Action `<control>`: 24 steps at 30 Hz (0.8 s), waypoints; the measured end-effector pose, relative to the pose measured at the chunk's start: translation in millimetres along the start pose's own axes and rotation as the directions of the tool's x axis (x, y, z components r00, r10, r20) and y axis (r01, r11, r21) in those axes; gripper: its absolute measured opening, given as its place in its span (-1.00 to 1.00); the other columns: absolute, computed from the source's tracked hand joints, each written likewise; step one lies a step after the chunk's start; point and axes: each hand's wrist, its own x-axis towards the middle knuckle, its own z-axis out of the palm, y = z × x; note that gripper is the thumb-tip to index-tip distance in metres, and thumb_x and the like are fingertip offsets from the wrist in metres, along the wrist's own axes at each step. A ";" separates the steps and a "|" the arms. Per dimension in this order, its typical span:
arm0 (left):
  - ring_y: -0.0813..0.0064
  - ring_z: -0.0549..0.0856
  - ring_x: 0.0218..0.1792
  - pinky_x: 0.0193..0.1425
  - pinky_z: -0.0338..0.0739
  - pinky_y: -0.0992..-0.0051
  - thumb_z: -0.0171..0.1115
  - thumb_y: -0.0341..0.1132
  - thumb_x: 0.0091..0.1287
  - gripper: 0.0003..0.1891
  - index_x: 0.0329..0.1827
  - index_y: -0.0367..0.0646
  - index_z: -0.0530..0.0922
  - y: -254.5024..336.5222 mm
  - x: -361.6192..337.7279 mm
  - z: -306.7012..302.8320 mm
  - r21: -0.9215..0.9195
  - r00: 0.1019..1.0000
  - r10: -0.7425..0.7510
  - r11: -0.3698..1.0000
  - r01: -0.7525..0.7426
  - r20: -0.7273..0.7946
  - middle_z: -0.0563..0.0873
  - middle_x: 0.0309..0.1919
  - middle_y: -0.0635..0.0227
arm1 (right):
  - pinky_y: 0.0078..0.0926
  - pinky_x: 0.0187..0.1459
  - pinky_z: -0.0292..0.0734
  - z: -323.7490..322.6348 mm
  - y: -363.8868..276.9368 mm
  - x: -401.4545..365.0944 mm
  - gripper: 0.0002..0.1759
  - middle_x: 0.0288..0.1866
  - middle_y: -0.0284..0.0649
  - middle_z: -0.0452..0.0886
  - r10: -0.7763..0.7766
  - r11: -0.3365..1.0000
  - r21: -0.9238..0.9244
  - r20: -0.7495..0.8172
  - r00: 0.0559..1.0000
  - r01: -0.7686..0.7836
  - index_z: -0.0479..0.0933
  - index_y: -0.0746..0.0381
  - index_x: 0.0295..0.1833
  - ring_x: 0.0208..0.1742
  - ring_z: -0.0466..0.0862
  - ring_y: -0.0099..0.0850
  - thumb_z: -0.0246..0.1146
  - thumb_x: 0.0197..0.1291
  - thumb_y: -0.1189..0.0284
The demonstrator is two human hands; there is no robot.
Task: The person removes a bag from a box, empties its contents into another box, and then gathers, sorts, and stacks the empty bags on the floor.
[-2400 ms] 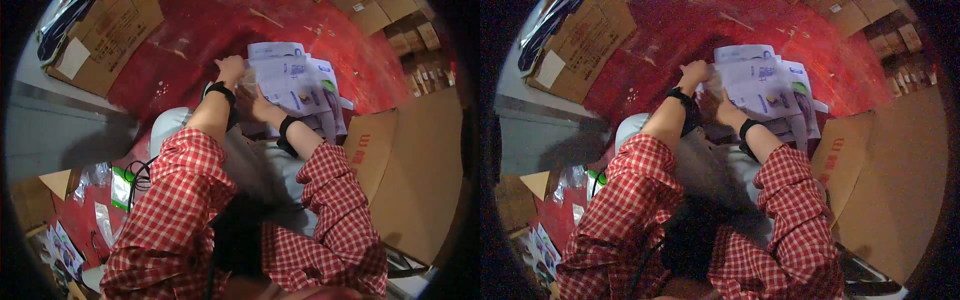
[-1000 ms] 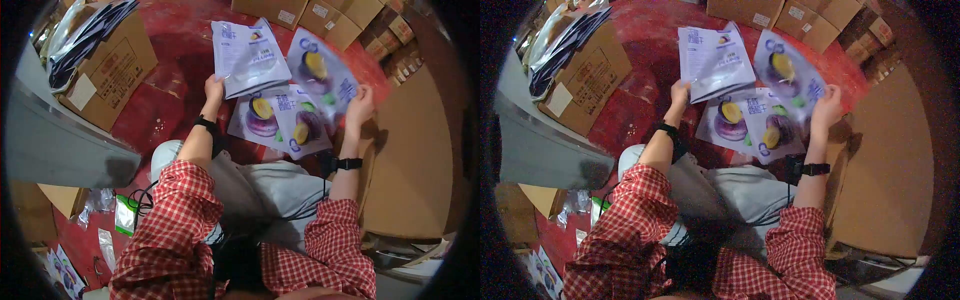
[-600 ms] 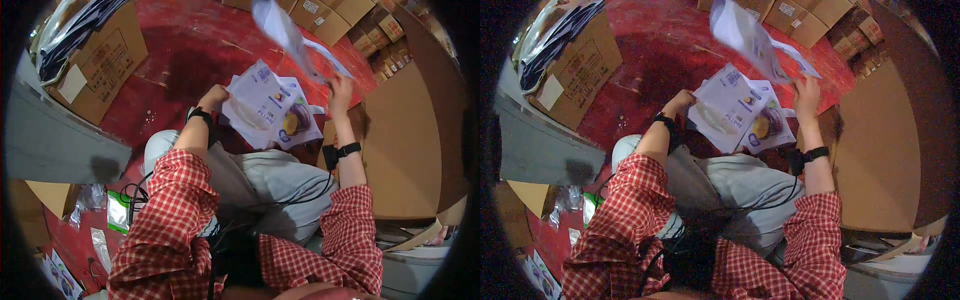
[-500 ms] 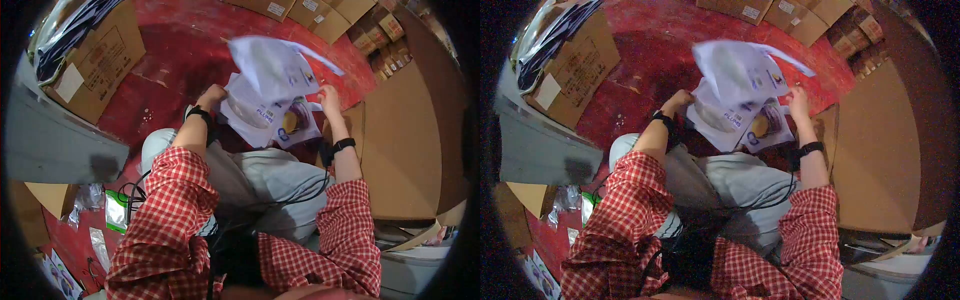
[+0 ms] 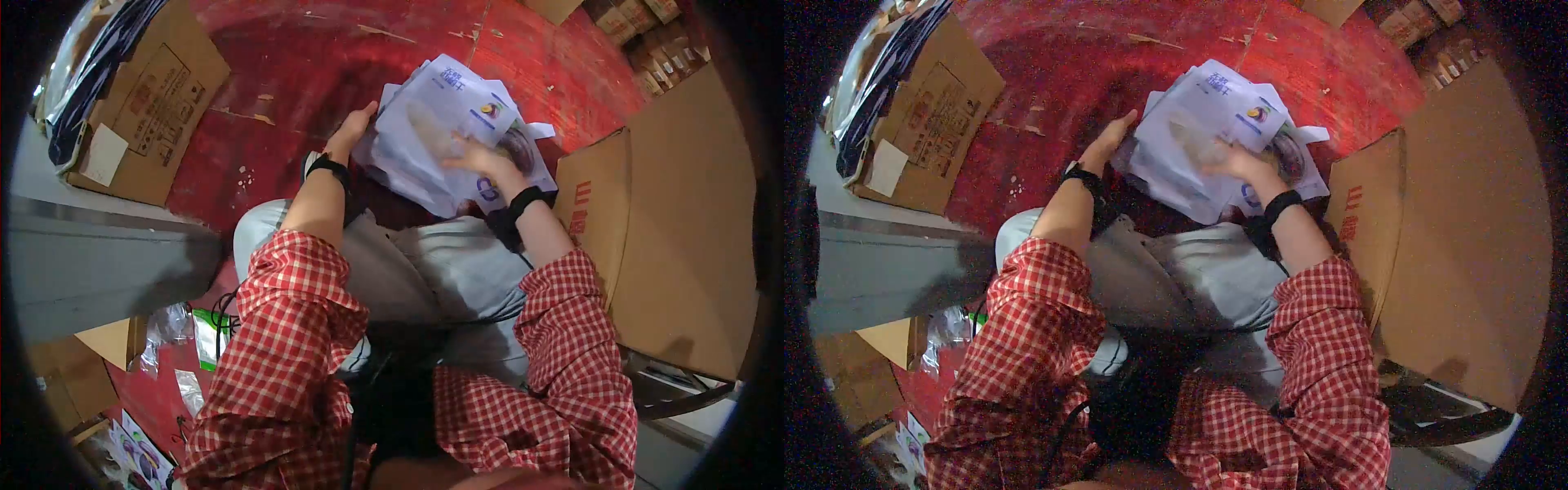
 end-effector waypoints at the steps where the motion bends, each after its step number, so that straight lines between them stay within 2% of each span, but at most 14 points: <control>1: 0.35 0.57 -0.23 -0.09 0.40 0.37 0.03 0.05 0.22 -0.49 -0.10 -0.30 0.54 18.5 -28.5 9.5 -0.027 0.998 -0.040 0.999 0.041 0.038 0.63 -0.21 0.22 | -0.12 0.29 0.05 1.5 -16.0 -13.6 0.08 0.37 0.14 -0.04 -0.007 0.996 -0.086 0.055 0.998 0.012 -0.09 0.05 0.40 0.35 0.04 0.12 0.29 -0.18 -0.10; 3: 0.37 0.58 -0.26 -0.13 0.43 0.38 0.18 0.02 0.12 -0.49 -0.10 -0.30 0.54 23.4 -39.1 20.3 0.071 0.990 -0.076 0.995 0.068 0.116 0.63 -0.22 0.24 | -0.09 0.31 -0.01 -3.4 -46.8 -36.1 0.10 0.40 0.11 -0.12 -0.002 0.968 -0.247 0.161 0.987 0.042 -0.14 0.03 0.41 0.36 -0.03 0.16 0.29 -0.17 -0.10; 6: 0.41 0.59 -0.25 -0.15 0.45 0.42 0.40 -0.18 -0.13 -0.46 -0.08 -0.29 0.54 5.2 -19.0 6.6 0.297 0.964 0.037 0.948 -0.117 0.264 0.65 -0.25 0.28 | -0.12 0.29 0.03 21.1 -28.5 -13.1 0.01 0.40 0.06 -0.07 -0.387 0.858 -0.236 0.284 0.877 0.456 -0.05 0.04 0.39 0.35 0.04 0.09 0.27 -0.12 -0.07; 9: 0.45 0.59 -0.26 -0.13 0.45 0.45 0.40 -0.29 -0.17 -0.48 -0.08 -0.29 0.54 8.9 -6.4 -1.1 0.440 0.961 0.213 0.857 -0.269 0.174 0.66 -0.28 0.28 | -0.17 0.26 0.11 8.0 -32.6 -9.2 -0.17 0.32 0.04 0.15 -0.403 0.897 -0.066 0.288 0.869 0.437 0.13 0.06 0.33 0.30 0.19 -0.03 0.25 -0.04 0.01; 11: 0.49 0.58 -0.33 -0.20 0.45 0.47 0.33 -0.40 -0.11 -0.60 -0.14 -0.28 0.54 32.6 -8.0 -2.1 0.496 0.891 0.449 0.760 -0.420 0.067 0.65 -0.37 0.30 | -0.35 0.04 0.35 -7.4 -1.0 19.7 -0.41 0.03 -0.08 0.43 -0.321 0.835 0.423 -0.146 0.936 0.352 0.32 0.22 0.15 0.03 0.44 -0.26 0.26 0.02 0.21; 12: 0.49 0.58 -0.33 -0.21 0.45 0.47 0.30 -0.42 -0.09 -0.64 -0.15 -0.28 0.54 47.4 -20.9 -0.8 0.481 0.864 0.503 0.761 -0.434 -0.016 0.65 -0.39 0.30 | -0.44 -0.07 0.46 -10.7 20.5 32.5 -0.53 -0.11 -0.13 0.57 -0.179 0.690 0.634 -0.319 0.931 0.350 0.42 0.30 0.06 -0.10 0.56 -0.37 0.27 0.04 0.31; 13: 0.49 0.58 -0.34 -0.22 0.45 0.47 0.28 -0.44 -0.06 -0.67 -0.17 -0.29 0.54 62.1 -30.1 0.1 0.467 0.822 0.560 0.757 -0.457 -0.102 0.64 -0.40 0.31 | -0.52 -0.20 0.50 -24.1 36.1 32.4 -0.59 -0.19 -0.22 0.59 0.073 0.686 0.639 -0.537 0.840 0.349 0.43 0.35 0.00 -0.21 0.58 -0.45 0.27 0.03 0.41; 15: 0.51 0.58 -0.35 -0.22 0.45 0.47 0.24 -0.48 -0.02 -0.71 -0.18 -0.30 0.52 77.2 -42.2 -6.5 0.321 0.730 0.626 0.775 -0.545 -0.273 0.64 -0.39 0.29 | -0.42 -0.14 0.49 -38.5 75.8 15.5 -0.49 -0.16 -0.05 0.60 0.398 0.801 0.580 -0.701 0.592 0.147 0.45 0.33 -0.04 -0.16 0.61 -0.30 0.34 -0.08 0.26; 16: 0.49 0.58 -0.31 -0.18 0.44 0.49 0.22 -0.48 0.02 -0.68 -0.12 -0.30 0.49 75.0 -36.7 -14.8 0.261 0.752 0.558 0.829 -0.494 -0.350 0.63 -0.31 0.25 | -0.35 -0.09 0.46 -30.4 112.7 17.4 -0.39 -0.12 0.00 0.58 0.532 0.824 0.550 -0.667 0.522 -0.135 0.44 0.33 -0.02 -0.09 0.59 -0.23 0.36 -0.15 0.16; 17: 0.47 0.58 -0.29 -0.17 0.44 0.49 0.23 -0.47 0.03 -0.67 -0.10 -0.30 0.47 68.3 -31.1 -17.4 0.119 0.756 0.528 0.842 -0.527 -0.387 0.62 -0.28 0.24 | -0.31 -0.06 0.44 -39.3 117.8 -7.8 -0.35 -0.12 0.00 0.58 0.601 0.780 0.507 -0.440 0.668 -0.368 0.43 0.28 0.03 -0.05 0.58 -0.22 0.36 -0.17 0.13; 18: 0.46 0.58 -0.27 -0.15 0.44 0.48 0.23 -0.47 0.03 -0.65 -0.07 -0.30 0.46 60.0 -26.0 -19.5 -0.027 0.762 0.493 0.833 -0.553 -0.419 0.62 -0.25 0.24 | -0.27 0.02 0.40 -10.6 157.3 -9.8 -0.28 0.00 0.03 0.51 0.593 0.750 0.602 -0.431 0.680 -0.273 0.40 0.22 0.09 0.07 0.50 -0.18 0.37 -0.21 0.10; 19: 0.44 0.58 -0.25 -0.13 0.43 0.48 0.23 -0.47 0.04 -0.63 -0.05 -0.30 0.44 55.8 -23.5 -21.7 -0.171 0.771 0.454 0.802 -0.572 -0.448 0.61 -0.23 0.23 | -0.26 0.05 0.38 4.1 169.6 -16.6 -0.26 0.07 0.03 0.45 0.650 0.742 0.518 -0.399 0.647 -0.426 0.39 0.20 0.10 0.11 0.47 -0.16 0.38 -0.23 0.08; 21: 0.40 0.58 -0.24 -0.11 0.42 0.43 0.22 -0.48 0.05 -0.63 -0.03 -0.29 0.43 50.3 -26.8 -20.1 -0.164 0.791 0.425 0.828 -0.536 -0.440 0.60 -0.21 0.25 | -0.22 0.12 0.34 26.5 176.7 -27.7 -0.21 0.20 0.04 0.34 0.750 0.657 0.302 -0.356 0.558 -0.691 0.37 0.17 0.13 0.19 0.39 -0.12 0.39 -0.27 0.04; 24: 0.45 0.56 -0.26 -0.16 0.43 0.41 0.22 -0.47 0.05 -0.70 -0.12 -0.28 0.49 40.9 -22.2 -19.2 0.025 0.820 0.427 0.891 -0.452 -0.382 0.61 -0.27 0.26 | -0.09 0.08 0.35 16.4 165.9 -32.2 -0.38 0.17 0.00 0.38 0.693 0.706 0.213 -0.404 0.597 -0.675 0.46 0.18 0.05 0.20 0.36 -0.06 0.32 -0.18 0.15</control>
